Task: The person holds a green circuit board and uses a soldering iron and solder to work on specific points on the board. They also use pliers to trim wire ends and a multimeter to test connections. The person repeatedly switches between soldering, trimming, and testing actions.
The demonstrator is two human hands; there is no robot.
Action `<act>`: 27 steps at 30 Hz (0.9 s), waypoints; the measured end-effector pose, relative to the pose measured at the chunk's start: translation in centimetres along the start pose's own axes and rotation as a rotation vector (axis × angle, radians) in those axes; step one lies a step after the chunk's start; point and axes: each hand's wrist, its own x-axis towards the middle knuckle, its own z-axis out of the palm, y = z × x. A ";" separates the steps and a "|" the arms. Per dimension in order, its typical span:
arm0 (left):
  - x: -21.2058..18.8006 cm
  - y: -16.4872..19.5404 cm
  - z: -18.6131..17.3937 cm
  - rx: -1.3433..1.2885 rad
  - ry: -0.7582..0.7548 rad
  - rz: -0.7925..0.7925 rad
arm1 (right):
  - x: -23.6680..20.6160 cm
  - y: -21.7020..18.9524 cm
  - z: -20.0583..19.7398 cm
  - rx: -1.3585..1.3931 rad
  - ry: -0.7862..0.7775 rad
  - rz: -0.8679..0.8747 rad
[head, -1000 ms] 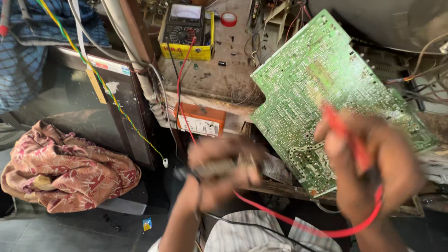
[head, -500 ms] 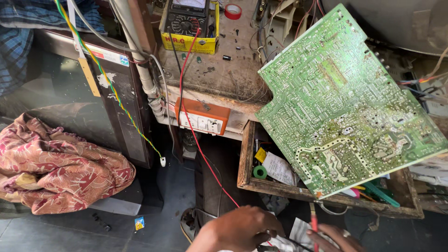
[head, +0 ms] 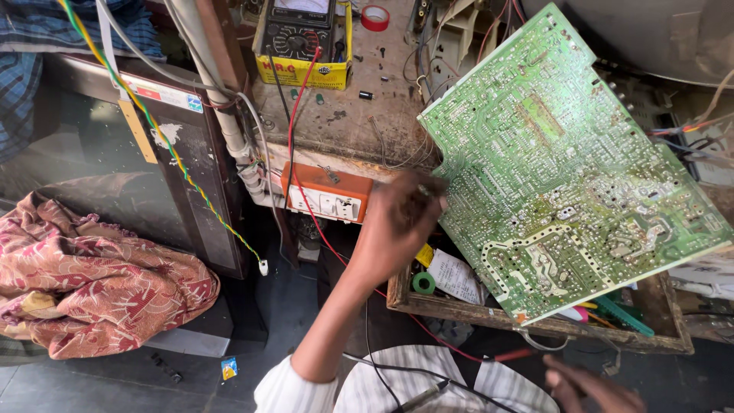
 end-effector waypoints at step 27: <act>10.7 -5.7 -1.5 -0.494 0.069 0.249 | 8.7 -10.0 -1.5 0.557 0.007 0.423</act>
